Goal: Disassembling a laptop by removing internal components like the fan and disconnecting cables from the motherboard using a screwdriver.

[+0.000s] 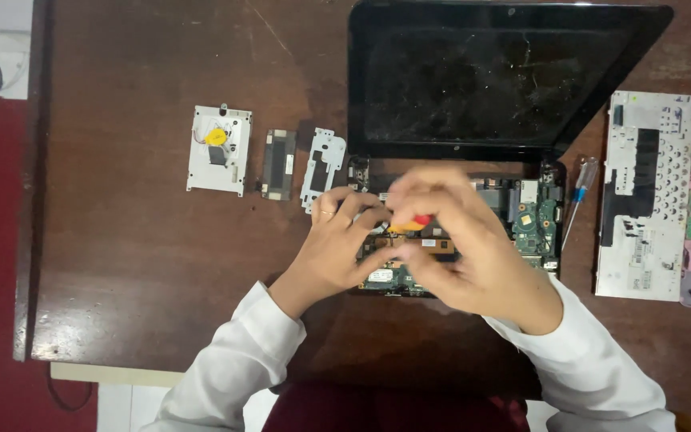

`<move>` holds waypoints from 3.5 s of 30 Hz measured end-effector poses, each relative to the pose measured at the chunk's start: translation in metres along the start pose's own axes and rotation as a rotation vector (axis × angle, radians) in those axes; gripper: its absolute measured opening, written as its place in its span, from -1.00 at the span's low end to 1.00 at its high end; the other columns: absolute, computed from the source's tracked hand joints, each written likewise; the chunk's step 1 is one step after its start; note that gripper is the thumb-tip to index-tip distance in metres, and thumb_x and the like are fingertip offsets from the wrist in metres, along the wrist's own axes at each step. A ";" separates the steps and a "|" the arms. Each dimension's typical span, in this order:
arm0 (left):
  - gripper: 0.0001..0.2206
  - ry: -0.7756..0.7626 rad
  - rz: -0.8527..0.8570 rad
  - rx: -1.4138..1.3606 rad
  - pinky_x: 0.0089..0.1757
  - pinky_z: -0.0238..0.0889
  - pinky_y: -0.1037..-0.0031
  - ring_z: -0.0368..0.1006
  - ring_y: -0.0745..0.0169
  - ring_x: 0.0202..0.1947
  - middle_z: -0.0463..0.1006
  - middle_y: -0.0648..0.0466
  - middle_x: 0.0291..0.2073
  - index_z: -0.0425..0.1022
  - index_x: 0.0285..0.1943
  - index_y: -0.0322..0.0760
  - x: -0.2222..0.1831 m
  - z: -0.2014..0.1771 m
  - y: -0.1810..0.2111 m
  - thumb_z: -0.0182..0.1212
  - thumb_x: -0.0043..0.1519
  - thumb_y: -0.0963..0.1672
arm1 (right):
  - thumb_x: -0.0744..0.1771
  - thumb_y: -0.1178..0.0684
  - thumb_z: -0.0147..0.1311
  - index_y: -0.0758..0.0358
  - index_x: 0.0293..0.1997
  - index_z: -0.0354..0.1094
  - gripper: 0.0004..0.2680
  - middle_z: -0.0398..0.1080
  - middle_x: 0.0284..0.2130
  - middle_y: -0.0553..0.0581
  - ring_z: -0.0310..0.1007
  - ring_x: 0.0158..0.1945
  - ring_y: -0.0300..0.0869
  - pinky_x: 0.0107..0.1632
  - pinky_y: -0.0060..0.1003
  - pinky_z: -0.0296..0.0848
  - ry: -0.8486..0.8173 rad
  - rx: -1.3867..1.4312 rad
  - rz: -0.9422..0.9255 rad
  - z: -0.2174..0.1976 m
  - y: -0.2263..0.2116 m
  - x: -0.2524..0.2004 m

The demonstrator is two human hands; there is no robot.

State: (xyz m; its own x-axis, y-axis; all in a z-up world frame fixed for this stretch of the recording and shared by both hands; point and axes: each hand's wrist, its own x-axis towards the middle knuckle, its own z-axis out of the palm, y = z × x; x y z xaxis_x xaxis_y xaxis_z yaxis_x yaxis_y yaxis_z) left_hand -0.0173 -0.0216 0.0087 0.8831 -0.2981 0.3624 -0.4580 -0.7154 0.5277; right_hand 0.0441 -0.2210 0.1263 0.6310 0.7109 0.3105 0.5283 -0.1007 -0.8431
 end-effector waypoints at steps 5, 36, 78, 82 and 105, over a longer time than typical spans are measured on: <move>-0.56 -0.099 -0.033 -0.002 0.01 0.00 0.08 0.13 -0.14 0.15 0.32 -0.02 0.11 0.38 0.11 -0.22 0.003 -0.008 0.005 -0.26 0.43 0.11 | 0.40 0.08 0.10 0.14 0.10 0.43 -0.83 0.20 -0.11 0.12 0.34 -0.01 -0.13 0.05 -0.28 0.47 0.017 -0.036 -0.010 -0.001 0.001 0.004; -0.72 -0.092 -0.012 -0.024 0.01 -0.04 0.04 0.16 -0.19 0.16 0.36 -0.03 0.11 0.47 0.03 -0.19 0.003 -0.010 0.002 0.07 0.33 0.02 | 0.43 0.22 -0.03 0.16 -0.06 0.29 -0.94 0.17 -0.08 0.15 0.51 -0.05 -0.17 0.54 0.19 0.33 0.061 0.306 -0.093 0.016 0.012 0.001; -0.61 0.315 -0.089 0.399 -0.27 0.16 0.36 0.39 0.18 -0.38 0.50 0.00 -0.34 0.52 -0.21 -0.32 -0.003 -0.027 0.043 0.41 0.26 0.08 | 0.40 0.30 0.07 0.28 0.12 0.29 -0.81 0.46 0.03 0.28 0.58 0.17 0.02 0.37 0.03 0.76 0.288 0.223 -0.073 -0.009 0.006 -0.012; -0.69 0.281 -0.058 0.181 -0.03 0.18 0.27 0.52 0.21 -0.22 0.57 0.05 -0.17 0.54 0.11 -0.35 0.001 -0.032 0.034 0.27 0.35 -0.03 | 0.43 0.27 0.04 0.20 0.10 0.26 -0.85 0.44 0.02 0.23 0.62 0.14 0.07 0.32 0.08 0.82 0.364 0.238 -0.041 -0.015 0.001 -0.015; -0.96 0.365 -0.488 0.301 -0.11 0.14 0.24 0.39 0.10 -0.10 0.63 0.27 -0.22 0.60 -0.19 -0.13 -0.093 -0.080 -0.045 0.34 0.26 -0.19 | 0.52 0.30 -0.17 0.04 0.37 0.20 -0.73 0.33 0.25 0.08 0.43 0.33 0.00 0.52 0.08 0.62 0.612 0.194 0.314 -0.102 0.029 -0.136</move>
State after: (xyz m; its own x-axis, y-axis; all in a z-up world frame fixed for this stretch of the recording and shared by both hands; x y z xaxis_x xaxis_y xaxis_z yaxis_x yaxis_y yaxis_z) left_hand -0.0866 0.0892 0.0129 0.8662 0.2985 0.4008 0.0797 -0.8743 0.4788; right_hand 0.0316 -0.3920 0.1042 0.9724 0.1447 0.1833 0.1948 -0.0700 -0.9783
